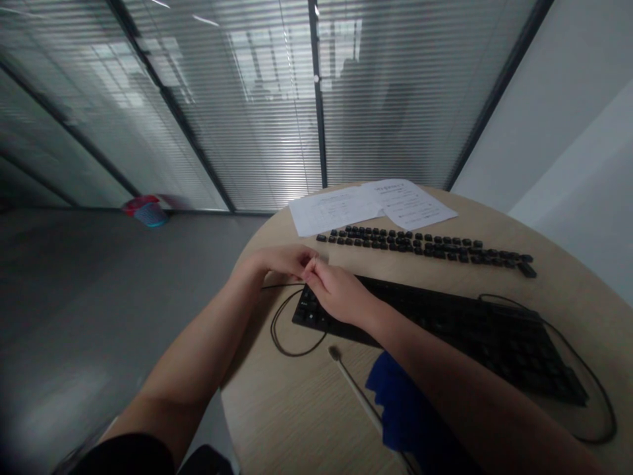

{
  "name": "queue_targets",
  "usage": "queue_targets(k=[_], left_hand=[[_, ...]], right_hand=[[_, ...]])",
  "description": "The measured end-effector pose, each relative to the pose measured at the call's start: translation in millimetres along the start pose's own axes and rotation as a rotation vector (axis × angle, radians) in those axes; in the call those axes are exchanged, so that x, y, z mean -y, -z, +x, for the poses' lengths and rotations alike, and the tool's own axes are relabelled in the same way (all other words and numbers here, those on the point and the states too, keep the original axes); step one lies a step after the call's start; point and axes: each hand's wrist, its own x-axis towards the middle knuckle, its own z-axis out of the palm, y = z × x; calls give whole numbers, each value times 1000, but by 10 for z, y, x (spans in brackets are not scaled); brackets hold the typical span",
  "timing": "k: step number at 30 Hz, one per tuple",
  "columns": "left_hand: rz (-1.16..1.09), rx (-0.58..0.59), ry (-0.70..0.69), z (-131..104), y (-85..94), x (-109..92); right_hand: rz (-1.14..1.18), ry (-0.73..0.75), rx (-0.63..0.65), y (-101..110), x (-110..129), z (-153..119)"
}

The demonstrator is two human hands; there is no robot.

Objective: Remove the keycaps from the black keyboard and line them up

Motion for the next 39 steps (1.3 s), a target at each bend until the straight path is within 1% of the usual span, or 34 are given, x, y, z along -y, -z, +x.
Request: queue_targets(k=[6,10,13,24,32,39], left_hand=[[9,14,-3,8,10,11],[15,24,-10,12,13,17],[20,25,-12,13,11,19],[28,-2,18,-20,-6,-41],[5,-3,14,-16,-9,-45],[-15,1,4,-10,-12,-26]], right_hand=[[105,-48,-14,-34,-120,40],[184,-129,-45,-92,-241,58],[214,-169,-61,-116,-277,50],[52,-13,-60,-76,-112,-8],[23,-21,-35,-90,-84,-10],[-64,30,-35,-102,-54,-27]])
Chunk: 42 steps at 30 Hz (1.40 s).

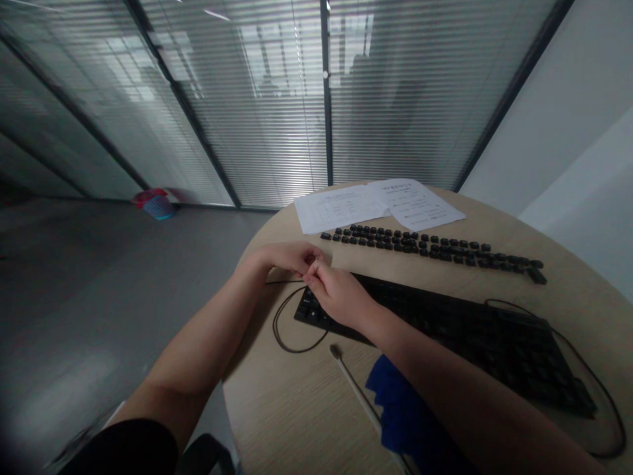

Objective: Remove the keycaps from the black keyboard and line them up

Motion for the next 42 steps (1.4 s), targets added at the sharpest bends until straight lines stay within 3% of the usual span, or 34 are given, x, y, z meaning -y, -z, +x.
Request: queue_targets(k=[15,21,32,34,38,42], left_hand=[[22,16,10,-1,22,66],[9,33,-39,6,29,88],[-30,23,-30,19,10,100],[-28,19,-20,18,9,87],[-21,8,-3,12,3,62],[-28,5,-4,-16,9,43]], right_hand=[[-145,109,68,-63,-18,-45],[-84,41,13,-87,-51,-46],[-2,44,-35,-101,-84,-68],[39,26,-80,-97,-97,-66],[199,-122,-291,-84,-186,-49],[278,-138,-290,-91,-271,-34]])
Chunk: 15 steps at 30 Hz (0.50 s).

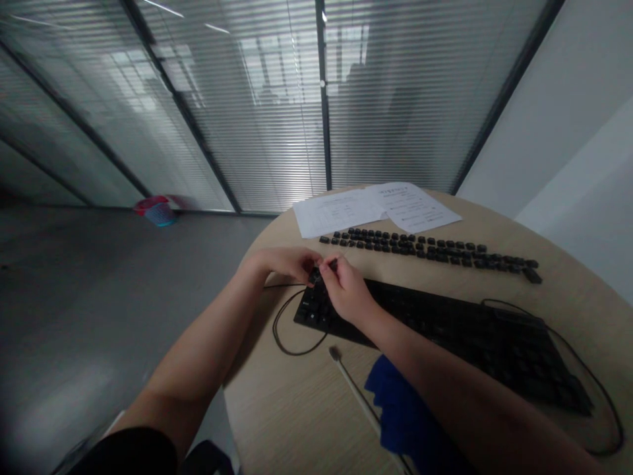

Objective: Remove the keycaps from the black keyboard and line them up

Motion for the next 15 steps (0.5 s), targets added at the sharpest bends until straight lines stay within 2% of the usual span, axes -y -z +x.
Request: queue_targets(k=[3,8,15], left_hand=[[-34,-60,-7,-51,38,-19],[-76,-280,-42,-122,78,-125],[-98,-419,-83,-78,-65,-333]], right_hand=[[66,-40,-38,0,-33,13],[104,-107,-164,9,-72,52],[-14,-78,-190,17,-19,46]])
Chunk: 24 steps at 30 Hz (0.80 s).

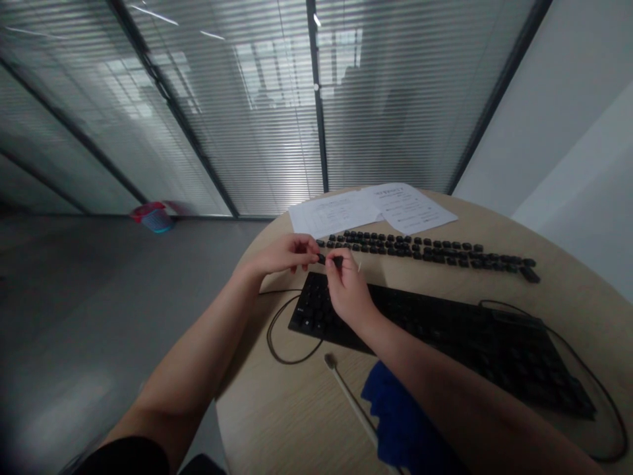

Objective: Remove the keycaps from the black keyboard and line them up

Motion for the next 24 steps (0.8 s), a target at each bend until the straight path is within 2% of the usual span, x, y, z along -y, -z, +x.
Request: queue_targets(k=[3,8,13,20,24], left_hand=[[-6,-42,-5,10,-56,-26],[0,-43,-5,29,-117,-44],[-9,-139,21,55,-151,-36],[-44,-159,52,63,-186,-25],[-70,-205,73,53,-125,-13]], right_hand=[[-60,29,-6,0,25,2],[-87,39,2,-7,25,25],[-119,126,8,-13,32,25],[-198,204,-33,-62,50,18],[-202,150,-58,-67,10,43]])
